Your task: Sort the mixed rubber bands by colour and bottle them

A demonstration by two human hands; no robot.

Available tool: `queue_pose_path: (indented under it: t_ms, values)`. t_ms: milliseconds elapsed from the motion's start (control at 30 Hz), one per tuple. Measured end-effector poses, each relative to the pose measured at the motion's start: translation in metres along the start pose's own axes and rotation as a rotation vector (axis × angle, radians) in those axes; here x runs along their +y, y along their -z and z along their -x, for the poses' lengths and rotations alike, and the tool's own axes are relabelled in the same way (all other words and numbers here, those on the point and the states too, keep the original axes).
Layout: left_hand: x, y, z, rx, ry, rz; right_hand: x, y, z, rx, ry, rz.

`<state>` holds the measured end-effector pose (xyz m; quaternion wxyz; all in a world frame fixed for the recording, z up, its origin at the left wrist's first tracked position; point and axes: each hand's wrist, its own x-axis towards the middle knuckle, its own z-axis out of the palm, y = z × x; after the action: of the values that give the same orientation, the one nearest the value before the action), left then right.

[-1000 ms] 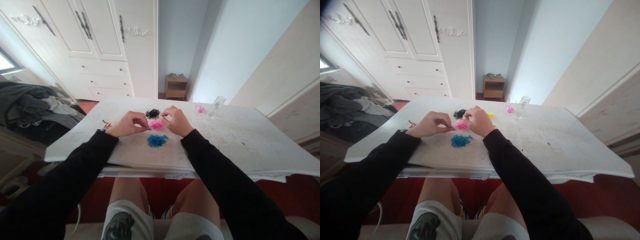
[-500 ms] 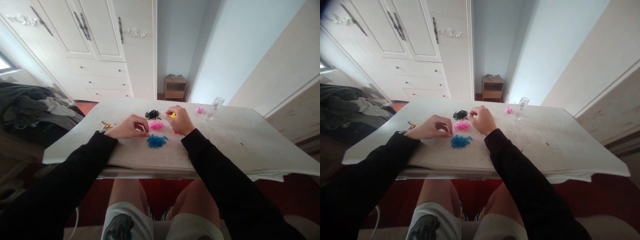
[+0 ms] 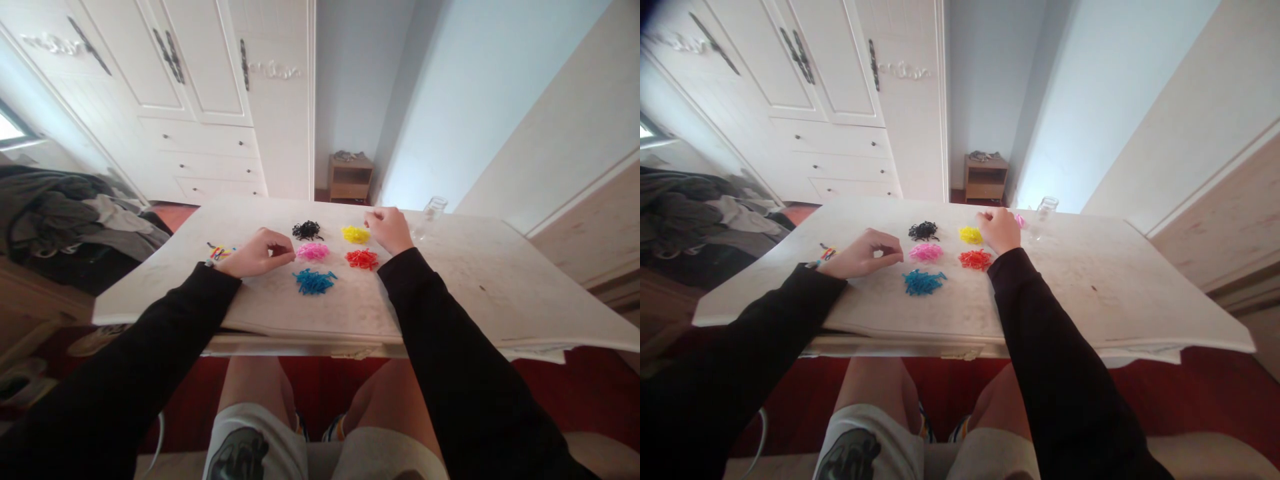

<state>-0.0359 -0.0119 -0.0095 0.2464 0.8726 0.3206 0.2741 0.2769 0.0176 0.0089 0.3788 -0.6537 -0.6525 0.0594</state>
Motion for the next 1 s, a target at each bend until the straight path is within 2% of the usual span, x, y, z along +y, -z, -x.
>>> queue_pose_path:
  t_ms: [333,800,900,1000]
  values:
    - [-0.0042,-0.0004,0.0023,-0.018,-0.021,-0.097,0.0051,-0.004,-0.0004,-0.107,-0.013,0.161]
    - [-0.0021,-0.001,0.0018,-0.009,0.005,-0.157,0.0039,-0.0051,-0.0002,-0.098,-0.012,0.161]
    - [-0.0046,-0.0016,0.0012,0.034,0.035,-0.152,0.0062,-0.0067,-0.0007,-0.098,-0.012,0.159]
    - [-0.0098,0.0059,0.0018,0.194,0.111,-0.144,0.0088,-0.0082,-0.0011,-0.089,-0.008,0.15]
